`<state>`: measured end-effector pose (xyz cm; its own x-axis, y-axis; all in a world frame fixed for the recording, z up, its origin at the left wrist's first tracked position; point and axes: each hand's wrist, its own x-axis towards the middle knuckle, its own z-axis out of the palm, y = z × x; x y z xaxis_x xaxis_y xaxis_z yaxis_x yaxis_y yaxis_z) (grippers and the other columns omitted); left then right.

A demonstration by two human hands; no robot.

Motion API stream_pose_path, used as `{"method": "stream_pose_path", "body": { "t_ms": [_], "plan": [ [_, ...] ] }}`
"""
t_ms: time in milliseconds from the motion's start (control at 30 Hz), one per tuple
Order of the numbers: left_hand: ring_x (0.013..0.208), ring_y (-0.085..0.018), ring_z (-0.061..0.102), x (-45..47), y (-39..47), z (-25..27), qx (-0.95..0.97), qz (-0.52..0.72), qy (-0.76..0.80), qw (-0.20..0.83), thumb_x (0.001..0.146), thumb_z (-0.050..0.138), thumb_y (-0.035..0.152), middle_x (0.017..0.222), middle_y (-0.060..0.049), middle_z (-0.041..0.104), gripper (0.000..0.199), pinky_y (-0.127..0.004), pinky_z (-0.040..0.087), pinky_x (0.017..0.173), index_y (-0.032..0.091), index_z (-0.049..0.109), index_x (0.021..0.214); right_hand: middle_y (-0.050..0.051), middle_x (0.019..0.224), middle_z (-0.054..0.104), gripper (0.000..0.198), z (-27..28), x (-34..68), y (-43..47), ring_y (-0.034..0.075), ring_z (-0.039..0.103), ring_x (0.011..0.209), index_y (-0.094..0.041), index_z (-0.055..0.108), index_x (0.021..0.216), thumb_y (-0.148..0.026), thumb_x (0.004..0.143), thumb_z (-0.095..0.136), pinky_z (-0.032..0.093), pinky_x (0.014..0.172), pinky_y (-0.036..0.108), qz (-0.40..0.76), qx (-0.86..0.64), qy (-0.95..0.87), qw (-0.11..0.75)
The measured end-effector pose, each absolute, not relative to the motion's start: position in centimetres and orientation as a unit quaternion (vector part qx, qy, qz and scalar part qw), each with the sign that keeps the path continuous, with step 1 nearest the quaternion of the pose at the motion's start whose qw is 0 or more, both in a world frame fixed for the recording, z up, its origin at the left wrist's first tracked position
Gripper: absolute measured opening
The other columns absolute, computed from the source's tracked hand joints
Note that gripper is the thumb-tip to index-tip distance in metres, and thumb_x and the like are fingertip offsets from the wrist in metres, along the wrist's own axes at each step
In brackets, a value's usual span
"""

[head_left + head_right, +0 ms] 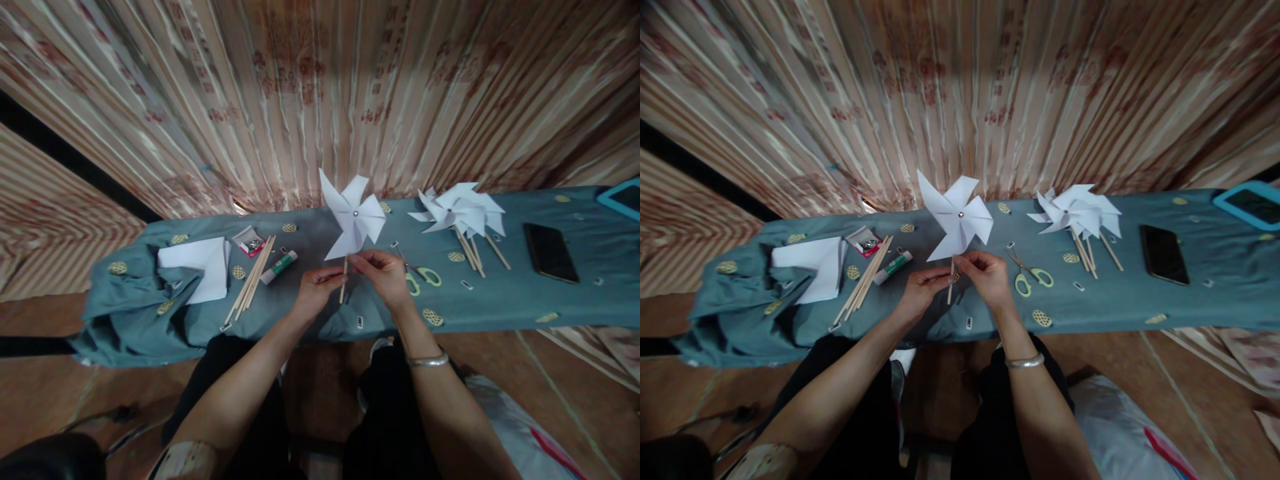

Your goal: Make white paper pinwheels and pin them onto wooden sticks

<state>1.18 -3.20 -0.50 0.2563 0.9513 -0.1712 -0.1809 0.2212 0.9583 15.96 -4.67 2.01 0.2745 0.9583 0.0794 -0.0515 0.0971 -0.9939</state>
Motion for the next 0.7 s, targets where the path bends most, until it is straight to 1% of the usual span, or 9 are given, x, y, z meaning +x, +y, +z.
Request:
{"method": "stream_pose_path", "body": {
  "t_ms": [67, 200, 333, 433, 533, 633, 700],
  "plan": [
    [0.085, -0.024, 0.073, 1.5, -3.2, -0.5, 0.443, 0.435, 0.435, 0.652, 0.056, 0.09, 0.034, 0.085, -0.007, 0.08, 0.032, -0.039, 0.054, 0.089, 0.018, 0.081, 0.083, -0.001, 0.06, 0.068, 0.029, 1.6, 16.3, -5.0, 0.013, 0.056, 0.055, -0.023, 0.073, 0.064, -0.049, 0.065, 0.085, 0.044, 0.056, 0.027, 0.381, -0.555, -0.443, 0.592],
    [0.084, -0.024, 0.072, 2.3, -3.4, -0.3, 0.443, 0.438, 0.426, 0.656, 0.055, 0.088, 0.034, 0.084, -0.006, 0.08, 0.03, -0.038, 0.054, 0.089, 0.018, 0.081, 0.081, 0.001, 0.068, 0.073, 0.022, 1.2, 16.9, -5.9, 0.015, 0.062, 0.061, -0.022, 0.075, 0.072, -0.044, 0.074, 0.078, 0.047, 0.061, 0.028, 0.33, -0.589, -0.483, 0.557],
    [0.081, -0.022, 0.071, 3.1, -3.7, -0.3, 0.461, 0.429, 0.414, 0.657, 0.057, 0.085, 0.033, 0.083, -0.005, 0.08, 0.027, -0.036, 0.055, 0.085, 0.018, 0.081, 0.08, 0.002, 0.069, 0.075, 0.021, 1.3, 17.5, -6.7, 0.016, 0.063, 0.063, -0.021, 0.077, 0.073, -0.041, 0.074, 0.074, 0.049, 0.064, 0.029, 0.277, -0.615, -0.493, 0.548],
    [0.078, -0.021, 0.07, 3.8, -3.9, -0.4, 0.474, 0.425, 0.408, 0.654, 0.058, 0.084, 0.032, 0.081, -0.005, 0.079, 0.025, -0.034, 0.054, 0.081, 0.018, 0.081, 0.079, 0.003, 0.071, 0.076, 0.022, 1.4, 17.8, -7.0, 0.017, 0.064, 0.065, -0.02, 0.077, 0.071, -0.042, 0.072, 0.073, 0.05, 0.067, 0.03, 0.288, -0.616, -0.485, 0.55],
    [0.077, -0.021, 0.069, 4.5, -4.1, -0.4, 0.476, 0.423, 0.402, 0.658, 0.059, 0.084, 0.032, 0.08, -0.004, 0.079, 0.025, -0.033, 0.054, 0.079, 0.018, 0.081, 0.079, 0.002, 0.067, 0.074, 0.024, 1.5, 17.8, -7.2, 0.017, 0.062, 0.063, -0.019, 0.075, 0.069, -0.043, 0.072, 0.072, 0.049, 0.065, 0.03, 0.307, -0.615, -0.469, 0.555],
    [0.079, -0.021, 0.069, 5.2, -4.2, -0.2, 0.455, 0.429, 0.394, 0.674, 0.056, 0.087, 0.032, 0.083, -0.005, 0.079, 0.03, -0.034, 0.054, 0.082, 0.017, 0.081, 0.081, 0.001, 0.063, 0.071, 0.027, 1.9, 18.1, -7.2, 0.016, 0.06, 0.06, -0.018, 0.072, 0.066, -0.045, 0.072, 0.069, 0.047, 0.062, 0.028, 0.296, -0.62, -0.463, 0.56],
    [0.08, -0.02, 0.069, 5.5, -4.3, 0.0, 0.44, 0.432, 0.386, 0.686, 0.054, 0.088, 0.03, 0.086, -0.006, 0.079, 0.038, -0.033, 0.054, 0.083, 0.016, 0.081, 0.089, 0.001, 0.061, 0.069, 0.03, 2.5, 18.9, -7.0, 0.016, 0.058, 0.059, -0.018, 0.071, 0.065, -0.048, 0.073, 0.067, 0.045, 0.061, 0.028, 0.263, -0.64, -0.465, 0.552]
  ]
}}
